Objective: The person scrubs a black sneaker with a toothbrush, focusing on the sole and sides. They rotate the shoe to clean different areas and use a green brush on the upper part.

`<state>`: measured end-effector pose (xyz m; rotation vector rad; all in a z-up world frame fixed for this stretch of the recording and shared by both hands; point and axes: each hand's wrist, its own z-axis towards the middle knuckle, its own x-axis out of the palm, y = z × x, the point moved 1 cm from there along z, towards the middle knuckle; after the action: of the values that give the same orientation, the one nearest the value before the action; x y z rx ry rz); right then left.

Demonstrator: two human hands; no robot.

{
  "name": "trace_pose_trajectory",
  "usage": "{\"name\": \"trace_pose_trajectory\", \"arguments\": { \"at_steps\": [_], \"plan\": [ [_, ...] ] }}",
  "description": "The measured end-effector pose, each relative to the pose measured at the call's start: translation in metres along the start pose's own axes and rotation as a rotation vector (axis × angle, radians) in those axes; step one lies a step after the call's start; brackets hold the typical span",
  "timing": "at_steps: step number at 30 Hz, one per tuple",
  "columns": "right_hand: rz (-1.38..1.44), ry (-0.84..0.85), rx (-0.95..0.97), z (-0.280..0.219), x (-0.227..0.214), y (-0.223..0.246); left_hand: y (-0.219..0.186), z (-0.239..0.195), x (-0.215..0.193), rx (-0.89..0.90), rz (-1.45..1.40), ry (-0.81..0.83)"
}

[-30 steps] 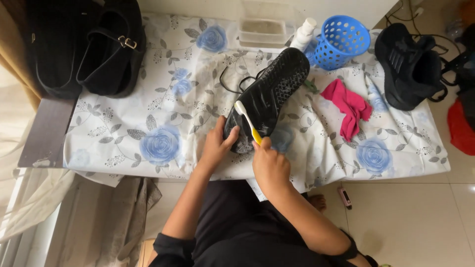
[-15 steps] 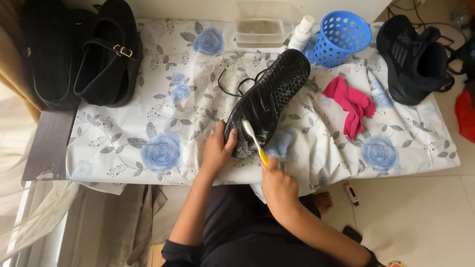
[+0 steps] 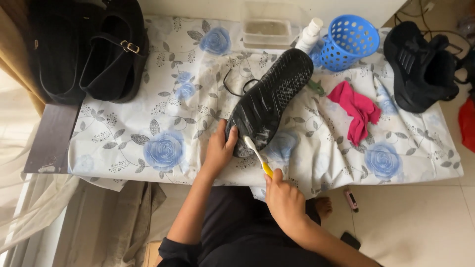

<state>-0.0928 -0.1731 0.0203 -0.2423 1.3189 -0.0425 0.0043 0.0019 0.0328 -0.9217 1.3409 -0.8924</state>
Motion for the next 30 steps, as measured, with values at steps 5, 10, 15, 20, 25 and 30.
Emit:
{"name": "trace_pose_trajectory", "arguments": {
  "at_steps": [5,10,15,20,25,30],
  "plan": [
    [0.005,-0.094,0.113,0.054,-0.001,-0.010,0.012,0.000,0.008,0.008,0.094,0.001],
    [-0.177,-0.429,0.039,0.050,0.000,-0.005,0.016,0.003,0.009,-0.018,0.047,-0.090],
    [0.061,-0.019,0.261,0.094,0.015,-0.049,0.025,0.004,0.013,0.018,0.197,-0.134],
    [0.048,-0.246,0.014,0.073,0.005,-0.020,0.027,0.006,0.013,0.107,0.188,-0.194],
    [-0.081,-0.261,0.179,0.103,0.016,-0.055,0.019,-0.001,0.015,0.175,0.207,-0.208],
    [0.259,0.074,-0.086,0.071,0.004,-0.013,0.017,0.001,0.012,0.222,0.209,-0.210]
  ]
}}
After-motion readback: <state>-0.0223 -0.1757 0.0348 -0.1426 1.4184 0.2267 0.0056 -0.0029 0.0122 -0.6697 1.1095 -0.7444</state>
